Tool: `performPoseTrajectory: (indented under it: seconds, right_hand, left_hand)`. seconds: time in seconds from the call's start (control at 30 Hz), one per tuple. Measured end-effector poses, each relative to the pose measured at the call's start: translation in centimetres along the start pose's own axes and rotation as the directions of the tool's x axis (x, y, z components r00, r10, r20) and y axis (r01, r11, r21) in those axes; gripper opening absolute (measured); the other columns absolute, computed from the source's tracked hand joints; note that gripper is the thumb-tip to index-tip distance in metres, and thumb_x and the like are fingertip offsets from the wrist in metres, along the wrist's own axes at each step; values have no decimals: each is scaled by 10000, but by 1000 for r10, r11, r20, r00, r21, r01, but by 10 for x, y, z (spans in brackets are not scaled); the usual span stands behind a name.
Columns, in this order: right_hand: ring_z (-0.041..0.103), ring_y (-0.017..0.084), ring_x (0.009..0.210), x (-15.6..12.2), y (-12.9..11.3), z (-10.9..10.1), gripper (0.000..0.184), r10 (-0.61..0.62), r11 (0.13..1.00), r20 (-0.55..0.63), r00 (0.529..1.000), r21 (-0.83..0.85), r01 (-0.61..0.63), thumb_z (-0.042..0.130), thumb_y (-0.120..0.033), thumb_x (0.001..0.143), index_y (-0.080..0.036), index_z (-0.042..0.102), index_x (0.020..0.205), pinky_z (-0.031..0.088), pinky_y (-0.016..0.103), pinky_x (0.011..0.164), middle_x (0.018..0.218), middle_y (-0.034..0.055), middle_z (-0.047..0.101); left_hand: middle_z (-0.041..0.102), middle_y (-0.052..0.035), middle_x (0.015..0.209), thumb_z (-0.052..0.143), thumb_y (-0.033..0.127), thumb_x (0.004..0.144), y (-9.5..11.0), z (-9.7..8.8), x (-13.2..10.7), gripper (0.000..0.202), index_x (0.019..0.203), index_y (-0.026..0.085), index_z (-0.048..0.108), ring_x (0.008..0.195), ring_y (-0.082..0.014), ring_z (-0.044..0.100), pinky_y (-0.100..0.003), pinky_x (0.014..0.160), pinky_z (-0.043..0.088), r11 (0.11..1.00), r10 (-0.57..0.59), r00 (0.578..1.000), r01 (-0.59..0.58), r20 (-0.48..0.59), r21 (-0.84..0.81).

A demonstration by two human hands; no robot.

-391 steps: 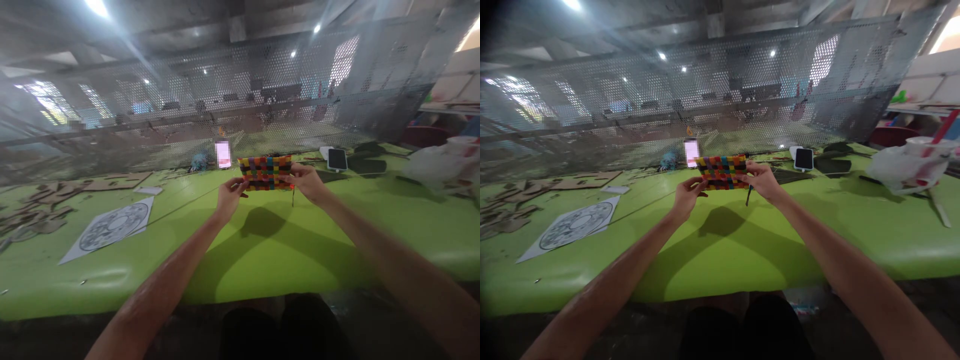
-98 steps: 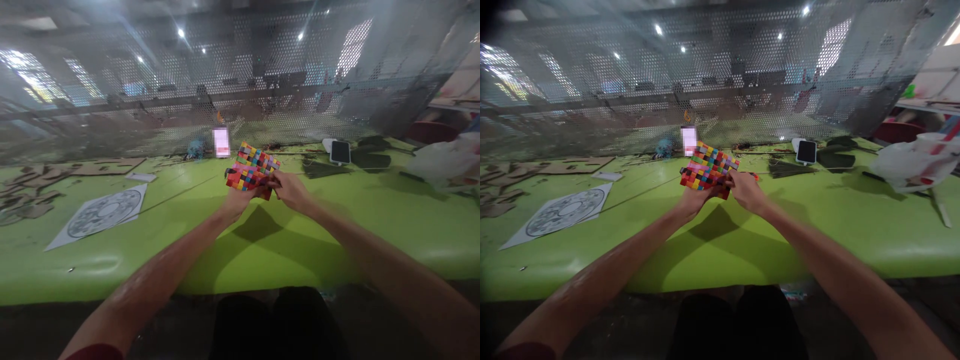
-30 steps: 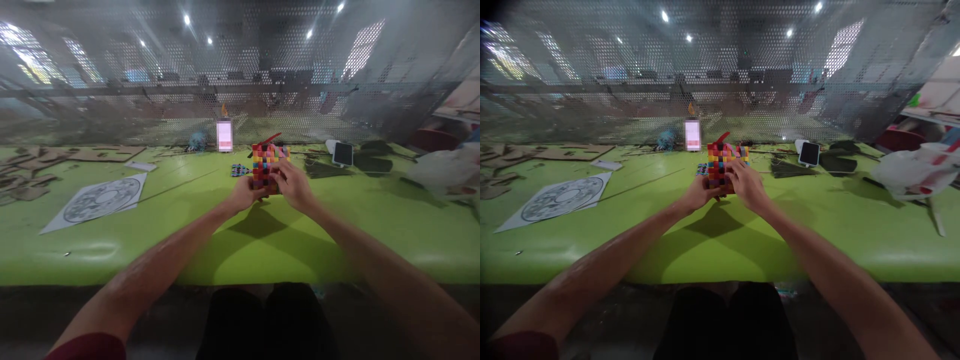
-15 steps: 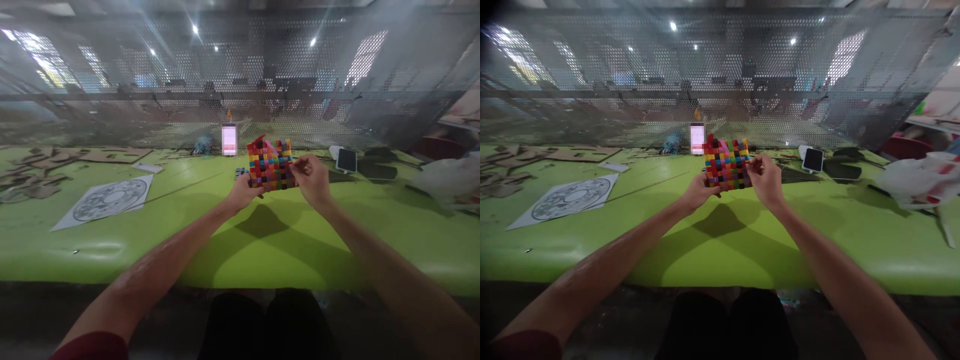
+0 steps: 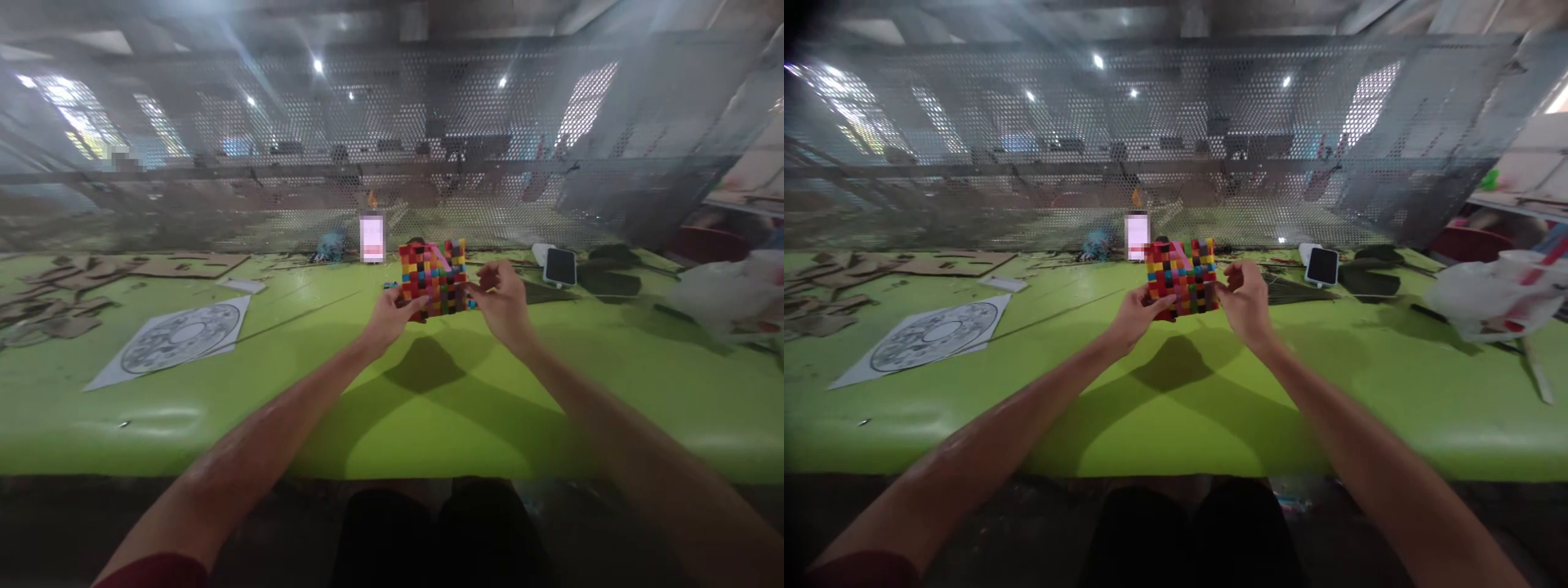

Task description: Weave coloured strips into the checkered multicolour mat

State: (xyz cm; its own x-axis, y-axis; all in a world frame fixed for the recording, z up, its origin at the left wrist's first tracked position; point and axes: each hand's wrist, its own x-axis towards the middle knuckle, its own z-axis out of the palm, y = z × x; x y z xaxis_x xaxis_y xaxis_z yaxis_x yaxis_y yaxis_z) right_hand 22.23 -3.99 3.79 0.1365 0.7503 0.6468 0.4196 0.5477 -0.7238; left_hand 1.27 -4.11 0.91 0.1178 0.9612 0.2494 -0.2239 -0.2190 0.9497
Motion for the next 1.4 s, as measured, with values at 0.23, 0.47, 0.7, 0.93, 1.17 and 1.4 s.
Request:
performPoseTrajectory:
  seconds: [0.23, 0.47, 0.7, 0.93, 1.17, 1.4]
  right_hand:
    - [699, 242, 902, -27, -12, 26, 175, -147, 977, 210, 966, 184, 109, 666, -386, 912, -255, 758, 985, 597, 408, 790, 1028, 79, 718]
    - [668, 232, 860, -26, -5, 24, 159, -85, 988, 243, 966, 145, 50, 684, -370, 873, -220, 728, 905, 594, 425, 802, 1024, 94, 681]
    - [595, 209, 761, -22, -5, 26, 223, -18, 997, 215, 977, 82, 1, 724, -445, 826, -243, 632, 802, 530, 388, 754, 852, 43, 619]
    - [540, 167, 763, -18, -9, 23, 169, 36, 999, 159, 987, -14, -35, 760, -297, 773, -214, 615, 747, 529, 350, 721, 971, 54, 555]
    - [553, 153, 736, -12, -9, 18, 136, 87, 996, 193, 977, 11, -91, 788, -242, 735, -194, 660, 728, 559, 352, 705, 948, 49, 558]
    - [582, 187, 758, -15, -9, 17, 289, 91, 992, 228, 969, 66, -109, 830, -419, 745, -205, 634, 739, 561, 388, 717, 910, 63, 593]
  left_hand:
    - [784, -60, 876, 939, 248, 571, -2, 14, -6, 405, 920, 145, 760, 796, -201, 733, -403, 874, 609, 996, 42, 999, -43, -22, -80]
    - [780, -79, 943, 906, 350, 701, 6, 18, -13, 372, 961, 165, 715, 911, -239, 744, -476, 929, 613, 962, -40, 998, 48, 38, -267]
    - [783, -96, 986, 890, 294, 751, 10, 18, -12, 308, 957, 161, 703, 961, -254, 752, -463, 914, 623, 943, -144, 990, 136, -3, -304]
    - [786, -93, 1038, 866, 221, 776, 6, 18, -13, 248, 966, 169, 715, 1039, -255, 739, -451, 933, 615, 925, -190, 982, 174, -13, -339]
    - [789, -98, 1049, 899, 301, 745, 3, 19, -15, 328, 979, 176, 706, 1062, -286, 742, -478, 926, 624, 943, -124, 992, 120, 9, -312]
    - [784, -117, 1084, 906, 287, 734, 1, 18, -17, 377, 1025, 170, 697, 1110, -292, 724, -490, 960, 616, 966, -67, 998, 66, 3, -252]
